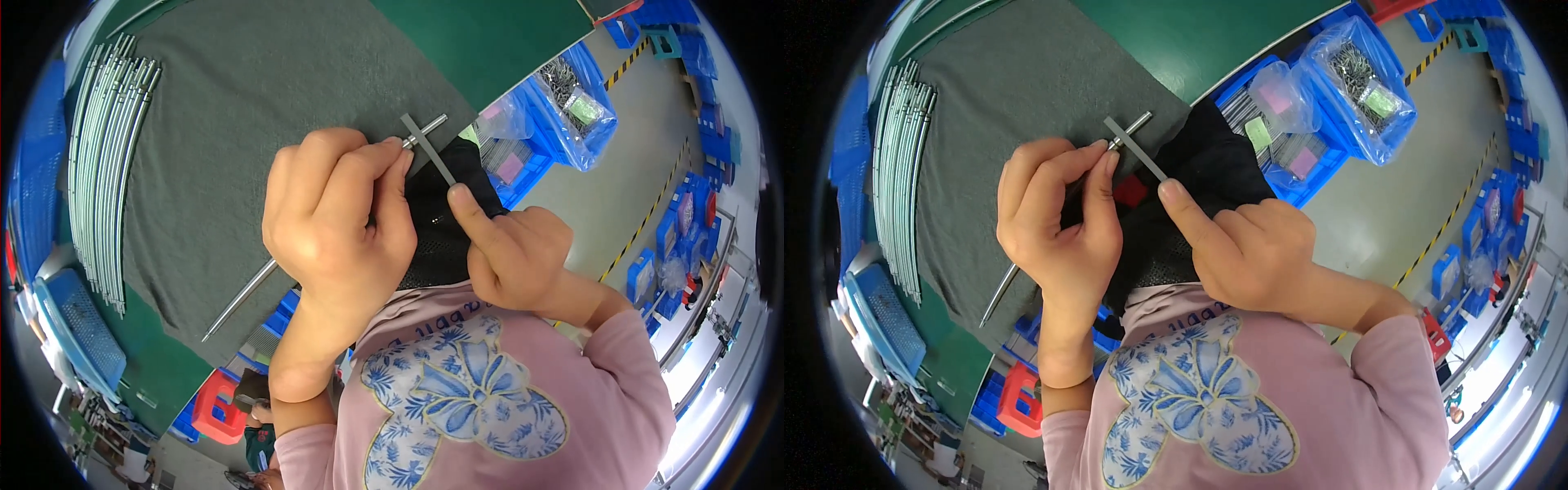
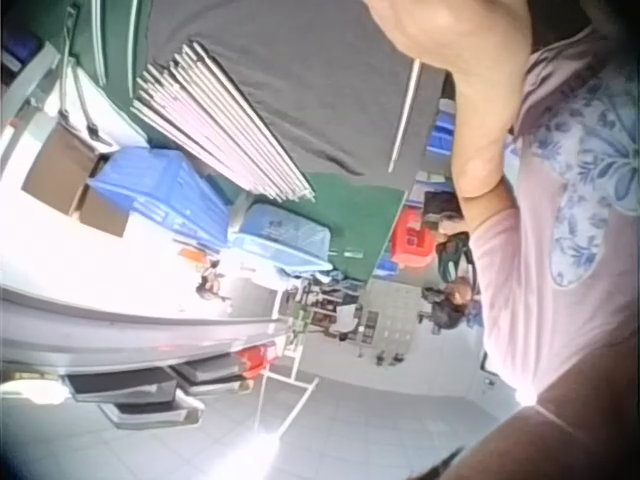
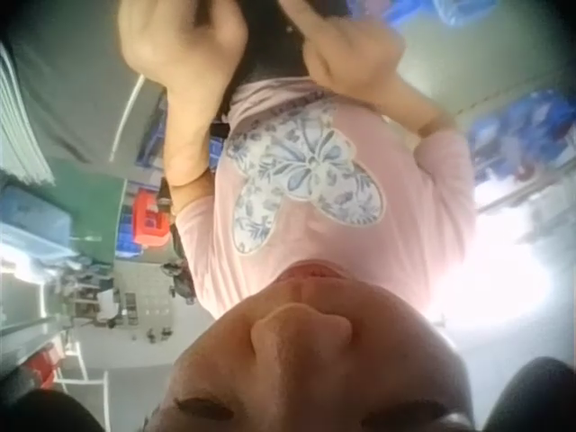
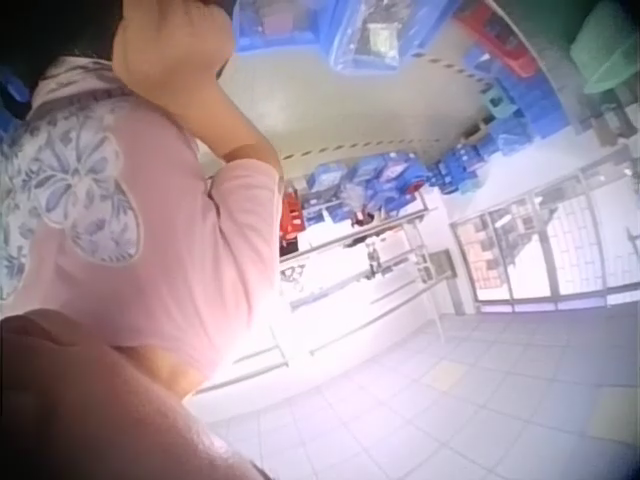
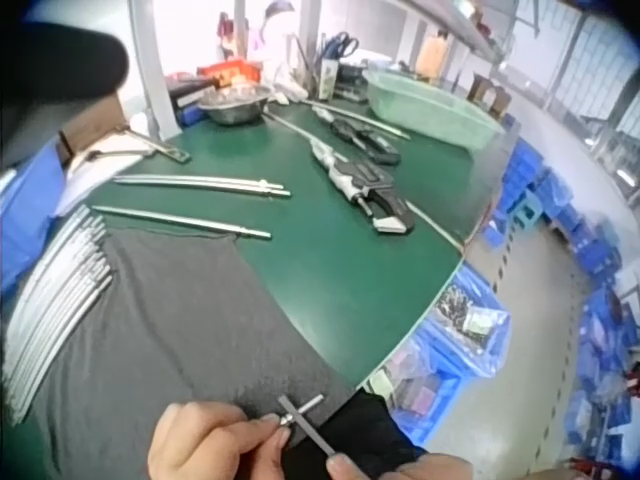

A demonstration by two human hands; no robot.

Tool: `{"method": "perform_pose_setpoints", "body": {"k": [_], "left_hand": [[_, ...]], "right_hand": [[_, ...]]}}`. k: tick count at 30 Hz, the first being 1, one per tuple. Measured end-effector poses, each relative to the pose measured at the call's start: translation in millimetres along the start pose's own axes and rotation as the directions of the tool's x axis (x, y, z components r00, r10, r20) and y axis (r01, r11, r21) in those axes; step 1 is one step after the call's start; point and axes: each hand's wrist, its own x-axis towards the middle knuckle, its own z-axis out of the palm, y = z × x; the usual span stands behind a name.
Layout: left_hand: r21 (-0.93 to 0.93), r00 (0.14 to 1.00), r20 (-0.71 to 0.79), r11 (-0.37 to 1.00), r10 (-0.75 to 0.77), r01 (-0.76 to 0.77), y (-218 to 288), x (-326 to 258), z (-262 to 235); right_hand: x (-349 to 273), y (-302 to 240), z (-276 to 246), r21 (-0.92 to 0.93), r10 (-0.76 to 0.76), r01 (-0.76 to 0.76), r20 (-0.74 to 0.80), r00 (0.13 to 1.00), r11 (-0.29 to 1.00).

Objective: Inspecting and measuring metal rods using a digital micrometer on a workshop bench.

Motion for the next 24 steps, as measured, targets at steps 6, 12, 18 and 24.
{"method": "perform_pose_setpoints", "body": {"k": [6,12,18,24], "left_hand": [[-0.003,0.998,0.034,0.999,-0.054,0.054,3,0,-3],[-0.006,0.999,0.02,0.999,-0.041,0.041,4,1,-2],[0.018,1.0,0.027,1.0,-0.003,0.002,2,1,-3],[0.025,0.999,0.037,0.999,-0.023,0.022,2,1,-2]], "right_hand": [[20,6,15,-0.042,-0.095,0.089,-0.172,0.981,0.995],[29,8,16,-0.012,-0.087,0.086,-0.18,0.98,0.996],[2,5,3,-0.031,-0.008,0.008,0.019,1.0,0.999],[2,6,12,-0.045,-0.057,0.052,-0.115,0.992,0.998]]}}
